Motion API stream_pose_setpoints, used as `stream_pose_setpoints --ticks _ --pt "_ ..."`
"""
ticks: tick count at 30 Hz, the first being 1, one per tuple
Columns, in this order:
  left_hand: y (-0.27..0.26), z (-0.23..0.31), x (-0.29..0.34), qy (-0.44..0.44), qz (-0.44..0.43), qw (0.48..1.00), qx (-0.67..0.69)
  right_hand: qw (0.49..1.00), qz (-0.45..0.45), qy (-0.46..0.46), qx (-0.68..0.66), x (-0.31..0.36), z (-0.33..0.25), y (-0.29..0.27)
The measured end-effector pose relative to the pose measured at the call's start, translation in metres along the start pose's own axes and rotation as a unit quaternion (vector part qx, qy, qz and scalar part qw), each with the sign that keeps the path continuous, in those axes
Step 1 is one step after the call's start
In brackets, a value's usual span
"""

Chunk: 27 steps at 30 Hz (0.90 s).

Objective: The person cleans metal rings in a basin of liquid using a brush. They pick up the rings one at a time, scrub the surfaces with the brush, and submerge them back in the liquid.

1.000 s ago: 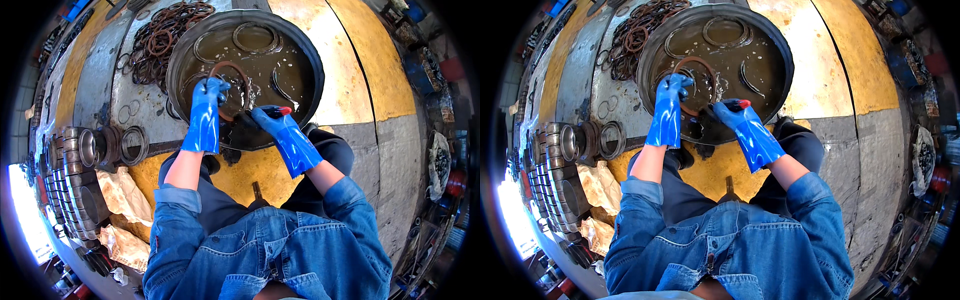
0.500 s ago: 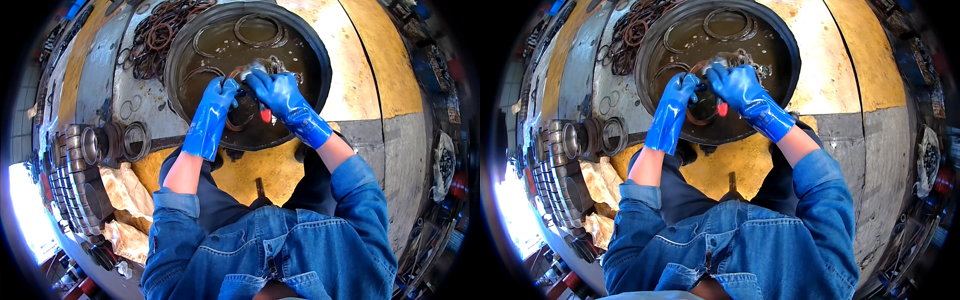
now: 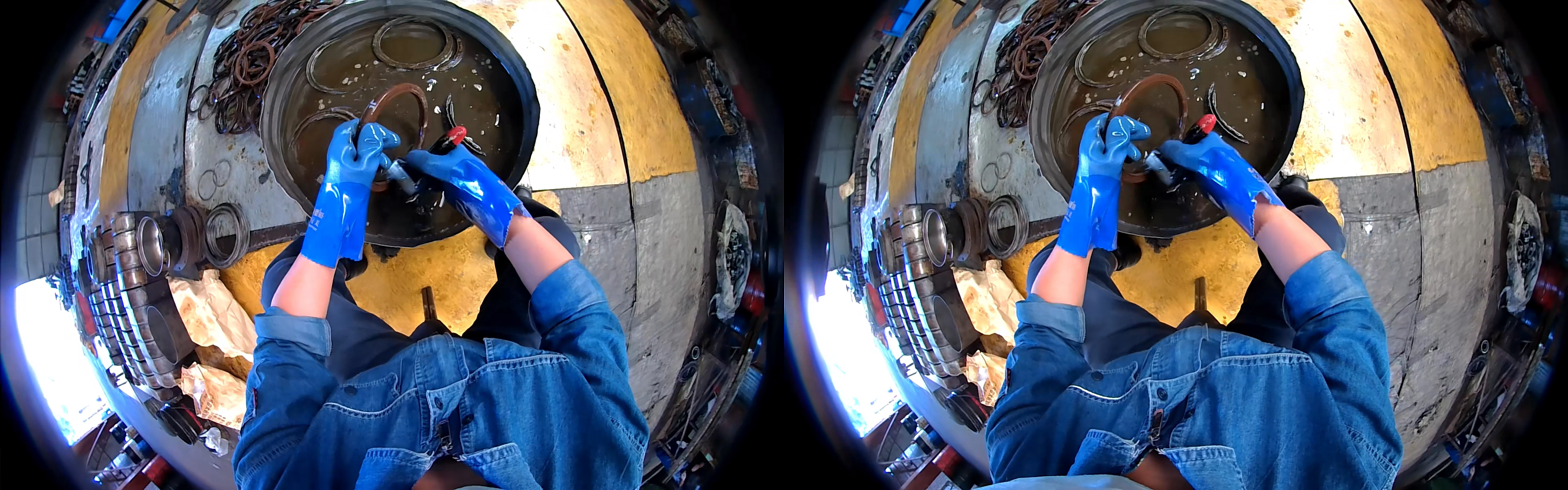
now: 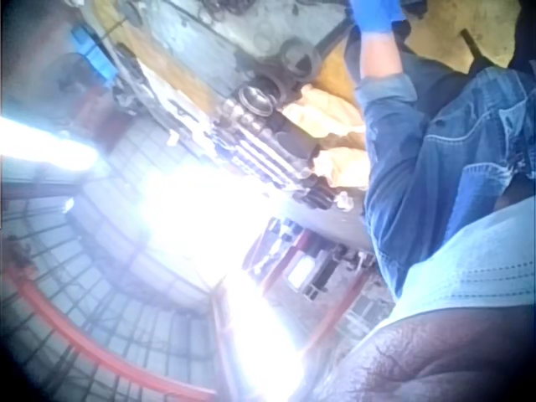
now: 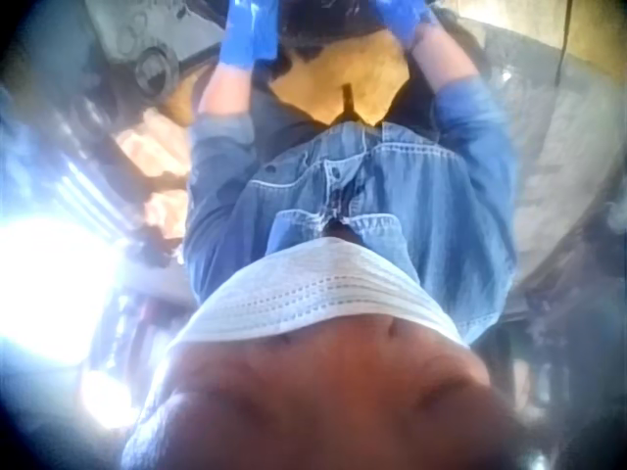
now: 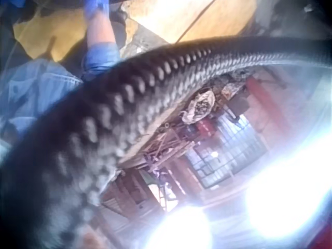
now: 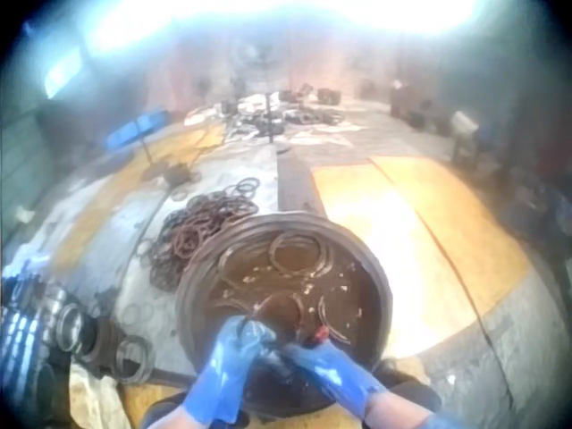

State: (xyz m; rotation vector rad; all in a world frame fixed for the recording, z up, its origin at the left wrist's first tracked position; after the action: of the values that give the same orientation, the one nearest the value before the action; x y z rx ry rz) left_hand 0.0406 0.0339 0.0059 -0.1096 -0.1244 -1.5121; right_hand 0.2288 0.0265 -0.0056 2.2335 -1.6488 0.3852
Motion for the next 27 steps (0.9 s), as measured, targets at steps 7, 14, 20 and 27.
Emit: stream_pose_setpoints --ticks 7,14,20,27 --pt "0.021 -0.028 0.001 0.066 0.055 0.996 0.009 0.977 -0.004 -0.08 0.199 -0.023 0.02 -0.016" --pt "0.003 -0.048 0.043 0.031 0.016 0.997 -0.07 0.817 -0.077 -0.095 0.564 -0.018 0.017 0.011" --pt "-0.032 -0.014 -0.026 -0.115 -0.048 0.965 -0.23 0.737 -0.214 -0.044 0.639 -0.014 0.025 0.037" --pt "0.055 0.019 -0.111 -0.163 -0.158 0.786 -0.575 0.711 -0.249 -0.071 0.655 -0.011 0.03 0.038"
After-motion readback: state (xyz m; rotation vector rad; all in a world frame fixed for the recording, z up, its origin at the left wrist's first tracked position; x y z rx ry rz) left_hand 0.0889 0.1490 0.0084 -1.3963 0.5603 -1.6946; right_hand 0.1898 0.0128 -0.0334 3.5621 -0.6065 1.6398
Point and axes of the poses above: each hand's wrist, its own x-axis away from the middle knuckle, its own y-axis out of the palm, z = x × y, the point moved 5 cm from there along -x, towards the middle knuckle, and after that the axes turned 7 degrees about -y, right-handed, at the moved point
